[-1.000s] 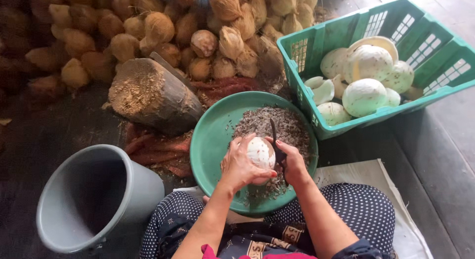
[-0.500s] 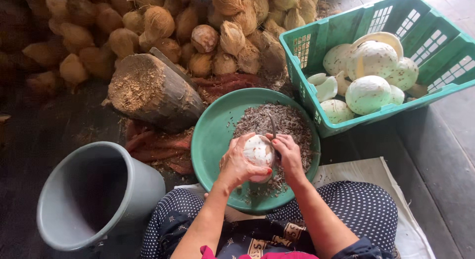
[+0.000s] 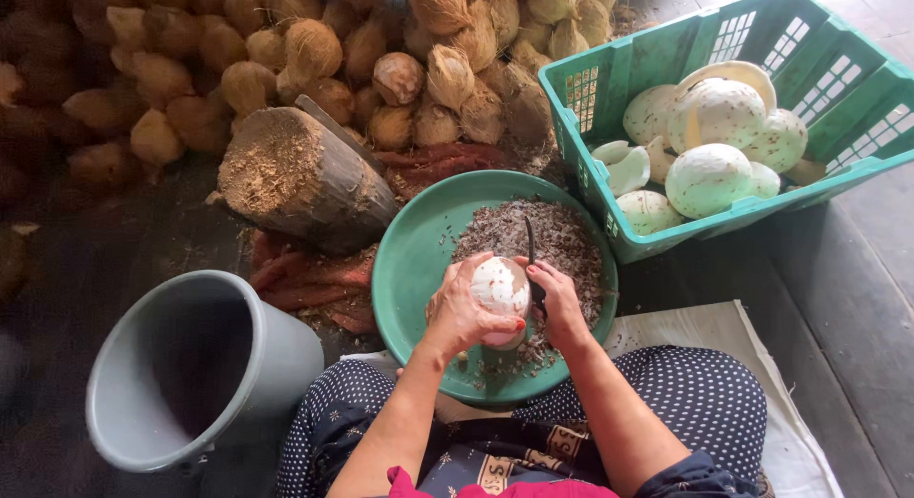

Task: The person sits on a mat and uses a knife to peel the husk off a coconut over a green basin. The person rotates the coconut and scrapes away the husk, collecting the shavings in the basin. Finished peeled coconuts are placed in a nearby green crate.

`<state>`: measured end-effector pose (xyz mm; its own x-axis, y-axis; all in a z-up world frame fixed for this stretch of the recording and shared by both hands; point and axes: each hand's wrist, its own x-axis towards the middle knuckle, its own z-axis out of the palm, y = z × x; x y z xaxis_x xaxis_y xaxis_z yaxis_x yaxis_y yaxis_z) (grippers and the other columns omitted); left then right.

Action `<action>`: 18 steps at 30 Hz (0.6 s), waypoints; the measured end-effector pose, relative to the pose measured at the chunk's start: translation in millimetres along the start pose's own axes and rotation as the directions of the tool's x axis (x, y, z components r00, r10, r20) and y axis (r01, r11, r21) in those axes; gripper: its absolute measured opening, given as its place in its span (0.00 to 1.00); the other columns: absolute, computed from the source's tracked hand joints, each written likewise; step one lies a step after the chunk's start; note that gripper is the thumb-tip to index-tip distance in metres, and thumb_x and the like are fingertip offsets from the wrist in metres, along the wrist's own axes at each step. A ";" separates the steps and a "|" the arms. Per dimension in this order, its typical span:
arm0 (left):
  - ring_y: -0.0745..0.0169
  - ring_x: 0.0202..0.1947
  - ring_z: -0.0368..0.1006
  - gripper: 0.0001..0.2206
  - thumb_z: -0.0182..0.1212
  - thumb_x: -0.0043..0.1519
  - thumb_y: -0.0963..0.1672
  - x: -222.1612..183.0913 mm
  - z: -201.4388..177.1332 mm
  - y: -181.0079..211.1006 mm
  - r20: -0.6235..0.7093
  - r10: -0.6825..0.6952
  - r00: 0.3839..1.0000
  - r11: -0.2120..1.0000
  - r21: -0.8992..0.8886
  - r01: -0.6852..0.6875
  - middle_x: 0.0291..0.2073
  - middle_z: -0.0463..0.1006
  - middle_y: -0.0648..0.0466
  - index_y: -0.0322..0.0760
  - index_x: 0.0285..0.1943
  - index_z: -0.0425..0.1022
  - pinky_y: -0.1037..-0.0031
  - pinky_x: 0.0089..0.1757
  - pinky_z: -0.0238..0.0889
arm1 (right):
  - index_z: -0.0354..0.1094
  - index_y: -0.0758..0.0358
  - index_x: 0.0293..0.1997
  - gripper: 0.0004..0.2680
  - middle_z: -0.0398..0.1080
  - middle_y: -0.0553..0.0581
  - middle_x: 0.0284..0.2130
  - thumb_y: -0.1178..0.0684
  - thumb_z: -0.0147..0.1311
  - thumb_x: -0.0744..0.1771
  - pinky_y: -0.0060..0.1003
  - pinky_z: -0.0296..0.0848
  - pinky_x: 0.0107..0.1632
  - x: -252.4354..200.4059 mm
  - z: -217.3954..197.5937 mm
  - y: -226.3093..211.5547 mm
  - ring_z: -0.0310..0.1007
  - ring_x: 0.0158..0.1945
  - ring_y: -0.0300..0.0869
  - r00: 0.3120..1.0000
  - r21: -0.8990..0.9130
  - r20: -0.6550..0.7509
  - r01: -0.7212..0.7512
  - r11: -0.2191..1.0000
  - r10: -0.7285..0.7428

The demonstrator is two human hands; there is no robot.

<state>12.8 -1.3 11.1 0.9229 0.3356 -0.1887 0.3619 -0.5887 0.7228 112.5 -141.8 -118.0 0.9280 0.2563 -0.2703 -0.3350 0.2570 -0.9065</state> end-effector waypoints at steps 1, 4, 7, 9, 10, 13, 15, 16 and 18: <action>0.47 0.62 0.70 0.50 0.78 0.29 0.58 0.1 0.0 -0.2 0.000 0.000 1.000 1.000 0.002 0.000 0.62 0.68 0.55 0.70 0.68 0.63 0.60 0.62 0.61 | 0.77 0.62 0.50 0.13 0.67 0.56 0.30 0.49 0.55 0.64 0.25 0.51 0.18 0.0 2.9 -3.6 0.58 0.24 0.37 1.000 0.002 0.000 0.000 1.000 0.000; 0.45 0.62 0.70 0.50 0.79 0.29 0.57 0.7 0.7 -2.1 0.000 0.007 1.000 1.000 -0.001 -0.007 0.62 0.68 0.55 0.70 0.68 0.63 0.58 0.61 0.62 | 0.77 0.62 0.49 0.13 0.68 0.56 0.28 0.49 0.56 0.64 0.23 0.53 0.17 -13.3 12.2 -23.2 0.59 0.24 0.37 1.000 0.009 0.001 -0.030 0.999 0.030; 0.46 0.62 0.70 0.50 0.79 0.30 0.59 0.8 1.2 -2.0 0.010 0.014 1.000 1.000 -0.008 -0.014 0.62 0.67 0.54 0.68 0.69 0.62 0.59 0.61 0.62 | 0.78 0.66 0.44 0.11 0.67 0.59 0.34 0.50 0.56 0.64 0.26 0.55 0.14 -34.8 14.3 -47.9 0.59 0.25 0.40 0.999 0.037 -0.050 0.017 0.999 -0.015; 0.40 0.62 0.69 0.51 0.78 0.30 0.59 -2.1 2.2 -2.8 0.002 0.073 0.997 0.997 -0.004 -0.073 0.63 0.66 0.49 0.62 0.69 0.63 0.55 0.60 0.62 | 0.77 0.58 0.53 0.11 0.68 0.64 0.48 0.51 0.50 0.69 0.42 0.65 0.61 -27.5 2.9 -40.0 0.67 0.55 0.49 0.895 -0.269 0.129 0.445 0.854 -0.426; 0.40 0.62 0.69 0.51 0.78 0.30 0.59 -0.2 -0.6 -2.3 0.012 0.052 0.999 0.999 -0.010 -0.052 0.63 0.66 0.49 0.62 0.69 0.63 0.55 0.60 0.62 | 0.77 0.58 0.53 0.11 0.68 0.64 0.48 0.51 0.50 0.69 0.42 0.65 0.61 -21.4 7.8 -35.1 0.67 0.55 0.49 0.905 -0.276 0.130 0.425 0.862 -0.405; 0.33 0.63 0.67 0.54 0.81 0.27 0.57 -0.3 -3.6 -6.1 0.041 0.088 0.995 0.995 -0.047 -0.086 0.64 0.65 0.43 0.59 0.70 0.62 0.50 0.61 0.60 | 0.75 0.66 0.42 0.06 0.70 0.61 0.45 0.54 0.57 0.67 0.44 0.71 0.51 -18.5 16.6 -27.8 0.73 0.50 0.48 0.924 0.006 0.022 0.381 0.925 -0.381; 0.34 0.64 0.67 0.55 0.83 0.28 0.57 2.0 -3.1 -10.8 0.042 0.160 0.986 0.987 -0.025 -0.159 0.65 0.63 0.45 0.65 0.71 0.60 0.51 0.61 0.61 | 0.78 0.56 0.49 0.15 0.71 0.61 0.29 0.41 0.55 0.64 0.30 0.46 0.18 -22.9 19.2 -46.7 0.58 0.22 0.44 0.989 0.020 0.010 -0.151 0.988 0.151; 0.34 0.64 0.67 0.55 0.83 0.28 0.57 -2.8 -1.6 -10.9 0.049 0.150 0.988 0.989 -0.027 -0.148 0.65 0.63 0.45 0.65 0.71 0.60 0.51 0.61 0.61 | 0.78 0.56 0.49 0.15 0.71 0.61 0.29 0.41 0.55 0.64 0.30 0.46 0.18 -33.8 22.0 -45.1 0.58 0.22 0.44 0.987 0.018 0.006 -0.163 0.986 0.163; 0.35 0.62 0.69 0.53 0.83 0.30 0.55 -2.2 -1.9 -6.0 0.038 0.143 0.989 0.990 -0.009 -0.143 0.64 0.64 0.46 0.70 0.71 0.59 0.52 0.59 0.63 | 0.77 0.67 0.35 0.05 0.69 0.66 0.39 0.55 0.59 0.63 0.42 0.70 0.49 -46.3 29.7 -48.6 0.71 0.47 0.49 0.938 -0.192 -0.058 0.326 0.926 -0.343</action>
<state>8.4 2.9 8.4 0.9696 0.2196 -0.1082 0.2249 -0.6240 0.7483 81.0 -138.5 -51.9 0.9944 0.0984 0.0382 0.0240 0.1424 -0.9895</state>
